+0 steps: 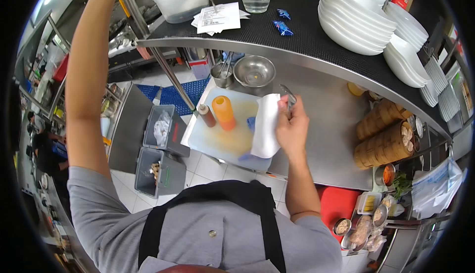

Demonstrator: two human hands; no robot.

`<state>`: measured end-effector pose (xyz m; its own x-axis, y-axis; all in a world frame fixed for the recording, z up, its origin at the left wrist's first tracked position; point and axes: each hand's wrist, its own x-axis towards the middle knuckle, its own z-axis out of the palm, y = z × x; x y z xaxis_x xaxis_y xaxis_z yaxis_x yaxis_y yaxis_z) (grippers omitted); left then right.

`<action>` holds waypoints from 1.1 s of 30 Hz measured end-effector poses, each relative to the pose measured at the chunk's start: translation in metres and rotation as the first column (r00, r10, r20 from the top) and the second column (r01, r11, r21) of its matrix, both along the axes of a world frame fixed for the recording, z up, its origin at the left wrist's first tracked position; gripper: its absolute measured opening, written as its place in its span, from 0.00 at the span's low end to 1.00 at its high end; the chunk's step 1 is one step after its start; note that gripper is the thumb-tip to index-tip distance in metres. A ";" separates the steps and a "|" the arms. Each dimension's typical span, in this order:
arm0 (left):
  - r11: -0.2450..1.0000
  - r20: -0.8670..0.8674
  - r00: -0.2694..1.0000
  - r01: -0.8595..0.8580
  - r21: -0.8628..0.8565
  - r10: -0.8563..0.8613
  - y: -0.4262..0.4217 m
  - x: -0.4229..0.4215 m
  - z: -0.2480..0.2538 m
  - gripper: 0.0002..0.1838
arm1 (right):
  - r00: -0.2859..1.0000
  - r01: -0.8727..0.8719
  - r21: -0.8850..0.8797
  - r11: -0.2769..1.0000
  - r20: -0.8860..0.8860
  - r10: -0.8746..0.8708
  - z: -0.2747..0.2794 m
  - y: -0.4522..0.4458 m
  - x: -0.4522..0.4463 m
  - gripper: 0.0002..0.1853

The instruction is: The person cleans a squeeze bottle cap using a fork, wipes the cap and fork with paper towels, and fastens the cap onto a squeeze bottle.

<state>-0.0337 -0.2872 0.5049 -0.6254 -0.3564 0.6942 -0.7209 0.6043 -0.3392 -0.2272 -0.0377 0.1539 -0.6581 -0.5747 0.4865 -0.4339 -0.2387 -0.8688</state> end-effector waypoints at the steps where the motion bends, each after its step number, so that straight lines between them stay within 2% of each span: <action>1: 0.998 -0.073 0.996 0.055 0.037 -0.052 0.014 0.016 -0.017 0.43 | 1.000 -0.004 0.015 1.000 0.019 0.004 -0.010 0.000 0.002 0.03; 2: 0.973 -0.213 0.959 0.211 0.093 -0.188 0.033 0.036 -0.051 0.26 | 0.995 -0.039 0.059 0.997 0.089 0.034 -0.021 0.001 0.004 0.04; 3: 0.912 -0.343 0.883 0.385 0.140 -0.320 0.060 0.048 -0.102 0.19 | 0.973 -0.138 0.126 0.982 0.201 0.111 -0.020 0.006 0.013 0.05; 4: 0.818 -0.466 0.771 0.555 0.155 -0.434 0.086 0.060 -0.152 0.13 | 0.965 -0.173 0.060 0.983 0.209 0.158 -0.028 0.004 0.021 0.05; 5: 0.615 -0.497 0.709 0.695 0.373 -0.500 0.105 0.067 -0.200 0.14 | 0.955 -0.208 -0.004 0.978 0.214 0.204 -0.038 0.000 0.027 0.05; 6: -0.027 -0.726 0.687 0.726 0.687 -0.007 0.139 0.063 -0.246 0.21 | 0.944 -0.255 -0.051 0.966 0.201 0.260 -0.046 -0.004 0.033 0.06; 7: -0.200 -0.747 0.563 0.825 0.528 0.352 0.148 0.042 -0.313 0.21 | 0.928 -0.306 -0.096 0.947 0.191 0.319 -0.052 -0.007 0.040 0.07; 8: -0.191 -0.694 0.357 0.932 0.308 0.625 0.155 0.027 -0.376 0.17 | 0.918 -0.357 -0.001 0.934 0.187 0.350 -0.039 -0.003 0.049 0.06; 9: -0.169 -0.458 0.224 0.973 0.159 0.860 0.169 0.012 -0.394 0.21 | 0.921 -0.388 -0.087 0.917 -0.035 0.387 -0.050 -0.011 0.055 0.08; 10: -0.138 -0.408 0.121 0.990 -0.012 0.905 0.175 0.003 -0.411 0.24 | 0.852 -0.510 0.052 0.859 -0.108 0.512 -0.040 -0.008 0.059 0.10; 11: -0.104 -0.377 0.092 0.995 -0.009 0.921 0.181 0.008 -0.439 0.24 | 0.756 -0.606 0.188 0.773 -0.164 0.633 -0.030 -0.004 0.064 0.12; 12: -0.059 -0.349 -0.001 0.985 -0.159 0.937 0.182 0.010 -0.467 0.22 | 0.737 -0.631 0.197 0.751 -0.152 0.659 -0.034 -0.007 0.068 0.12; 13: -0.012 -0.312 -0.087 0.952 -0.305 0.946 0.187 0.011 -0.471 0.21 | 0.652 -0.689 0.279 0.669 -0.165 0.740 -0.038 -0.007 0.073 0.13; 14: 0.027 -0.298 -0.117 0.956 -0.291 0.947 0.193 0.011 -0.474 0.16 | 0.560 -0.731 0.362 0.579 -0.167 0.812 -0.042 -0.006 0.077 0.13; 15: 0.055 -0.284 -0.141 0.955 -0.292 0.948 0.203 0.011 -0.467 0.16 | 0.539 -0.744 0.372 0.555 -0.156 0.828 -0.048 -0.005 0.076 0.13; 17: 0.149 -0.243 -0.323 0.829 -0.539 0.915 0.218 0.008 -0.457 0.17 | 0.455 -0.858 0.224 0.462 -0.084 0.887 -0.061 -0.006 0.075 0.16; 18: 0.177 -0.227 -0.345 0.824 -0.539 0.911 0.225 0.005 -0.455 0.17 | 0.434 -0.868 0.234 0.438 -0.070 0.898 -0.061 -0.004 0.073 0.16; 20: 0.294 -0.289 -0.408 0.883 -0.365 0.866 0.229 0.000 -0.454 0.18 | 0.303 -0.937 0.217 0.273 0.120 0.945 -0.057 0.000 0.066 0.17; 21: 0.314 -0.277 -0.424 0.877 -0.365 0.862 0.224 0.004 -0.472 0.18 | 0.287 -0.941 0.224 0.254 0.130 0.949 -0.058 0.000 0.061 0.17; 22: 0.191 -0.396 -0.460 0.809 -0.556 0.794 0.222 0.008 -0.474 0.19 | 0.319 -0.922 0.248 0.298 0.049 0.946 -0.059 0.002 0.056 0.18; 23: 0.377 -0.318 -0.532 0.817 -0.436 0.785 0.224 0.003 -0.476 0.17 | 0.346 -0.901 0.266 0.343 -0.038 0.937 -0.060 0.003 0.054 0.19; 24: 0.532 -0.253 -0.594 0.801 -0.274 0.764 0.228 -0.004 -0.449 0.16 | 0.424 -0.881 0.189 0.435 -0.098 0.901 -0.054 0.003 0.056 0.17; 25: 0.545 -0.251 -0.605 0.793 -0.272 0.756 0.228 -0.002 -0.446 0.16 | 0.410 -0.887 0.190 0.421 -0.095 0.907 -0.047 0.006 0.055 0.17; 27: 0.565 -0.302 -0.651 0.757 -0.330 0.696 0.227 0.004 -0.446 0.18 | 0.486 -0.797 0.394 0.458 -0.031 0.873 -0.038 0.015 0.043 0.15; 28: 0.559 -0.337 -0.639 0.769 -0.310 0.692 0.228 0.008 -0.446 0.23 | 0.473 -0.766 0.410 0.494 -0.161 0.866 -0.047 0.016 0.039 0.14; 29: 0.569 -0.335 -0.647 0.762 -0.309 0.684 0.229 0.010 -0.445 0.23 | 0.462 -0.772 0.411 0.484 -0.160 0.873 -0.047 0.020 0.038 0.14; 31: 0.630 -0.394 -0.664 0.741 -0.233 0.635 0.229 0.009 -0.438 0.23 | 0.461 -0.597 0.603 0.528 -0.281 0.842 -0.042 0.031 0.038 0.16; 33: 0.644 -0.440 -0.668 0.730 -0.230 0.599 0.229 0.002 -0.440 0.23 | 0.504 -0.608 0.547 0.575 -0.292 0.813 -0.053 0.029 0.043 0.17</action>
